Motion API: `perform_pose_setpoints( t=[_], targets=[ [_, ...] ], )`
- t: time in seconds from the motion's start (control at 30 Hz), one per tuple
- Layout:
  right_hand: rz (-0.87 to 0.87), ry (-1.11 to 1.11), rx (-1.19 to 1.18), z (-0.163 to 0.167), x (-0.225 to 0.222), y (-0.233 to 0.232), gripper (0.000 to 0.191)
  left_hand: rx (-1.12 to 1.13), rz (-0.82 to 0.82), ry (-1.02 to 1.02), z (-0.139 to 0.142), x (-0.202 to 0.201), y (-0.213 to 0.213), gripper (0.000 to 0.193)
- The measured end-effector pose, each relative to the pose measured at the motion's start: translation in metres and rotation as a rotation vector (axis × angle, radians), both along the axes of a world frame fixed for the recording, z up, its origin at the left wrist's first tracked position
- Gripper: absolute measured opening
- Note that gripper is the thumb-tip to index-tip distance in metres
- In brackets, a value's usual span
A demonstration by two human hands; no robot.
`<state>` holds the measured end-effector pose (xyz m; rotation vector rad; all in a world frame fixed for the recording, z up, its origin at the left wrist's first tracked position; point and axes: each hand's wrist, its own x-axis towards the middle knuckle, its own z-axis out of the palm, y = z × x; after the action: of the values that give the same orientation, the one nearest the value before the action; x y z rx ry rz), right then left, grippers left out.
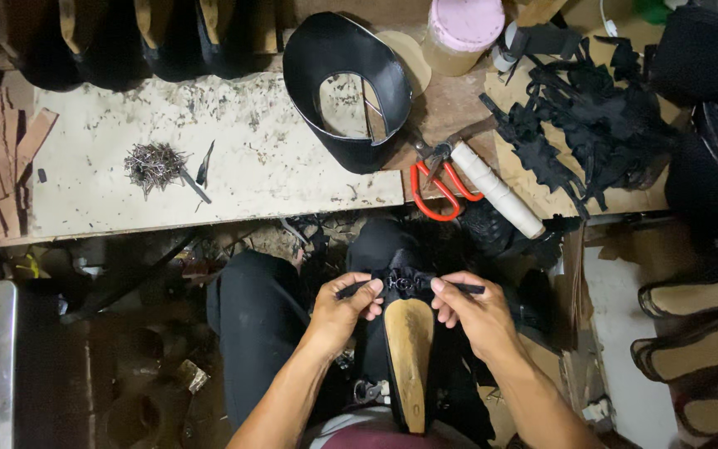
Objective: The person sits with a black fabric shoe upper on a wooden last in their lap. They heat the upper over a gas burner flame, apply glue from a bottle, press and fold the upper edges over the last, and hammer the edges to shape and secure the shoe.
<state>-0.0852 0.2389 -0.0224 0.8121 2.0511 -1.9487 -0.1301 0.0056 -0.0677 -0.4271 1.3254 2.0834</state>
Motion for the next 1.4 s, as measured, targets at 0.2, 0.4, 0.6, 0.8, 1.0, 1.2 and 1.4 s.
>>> perform_pose_setpoints(
  t=[0.2,0.4,0.6,0.8,1.0,1.2,1.4],
  targets=[
    [-0.033,-0.031,0.005,-0.006,-0.001,0.001,0.019,-0.005,-0.002,0.073,-0.006,0.003,-0.001,0.017],
    [-0.108,-0.024,-0.08,-0.011,0.003,0.001,0.02,0.039,0.042,-0.013,-0.017,0.004,-0.002,0.013],
    [-0.244,-0.099,-0.189,-0.017,0.018,0.001,0.017,0.141,0.117,-0.089,-0.026,0.016,-0.003,0.015],
    [-0.291,-0.038,-0.302,-0.023,0.031,0.01,0.015,0.162,0.101,-0.089,-0.024,0.021,0.005,0.013],
    [-0.317,-0.096,-0.351,-0.022,0.037,0.02,0.015,0.119,0.058,-0.072,-0.021,0.023,0.014,0.014],
    [-0.341,-0.073,-0.316,-0.025,0.039,0.022,0.015,0.059,0.096,-0.039,-0.021,0.03,0.02,0.013],
    [-0.323,-0.056,-0.342,-0.026,0.046,0.015,0.012,0.03,0.105,-0.014,-0.019,0.036,0.016,0.011]
  ],
)
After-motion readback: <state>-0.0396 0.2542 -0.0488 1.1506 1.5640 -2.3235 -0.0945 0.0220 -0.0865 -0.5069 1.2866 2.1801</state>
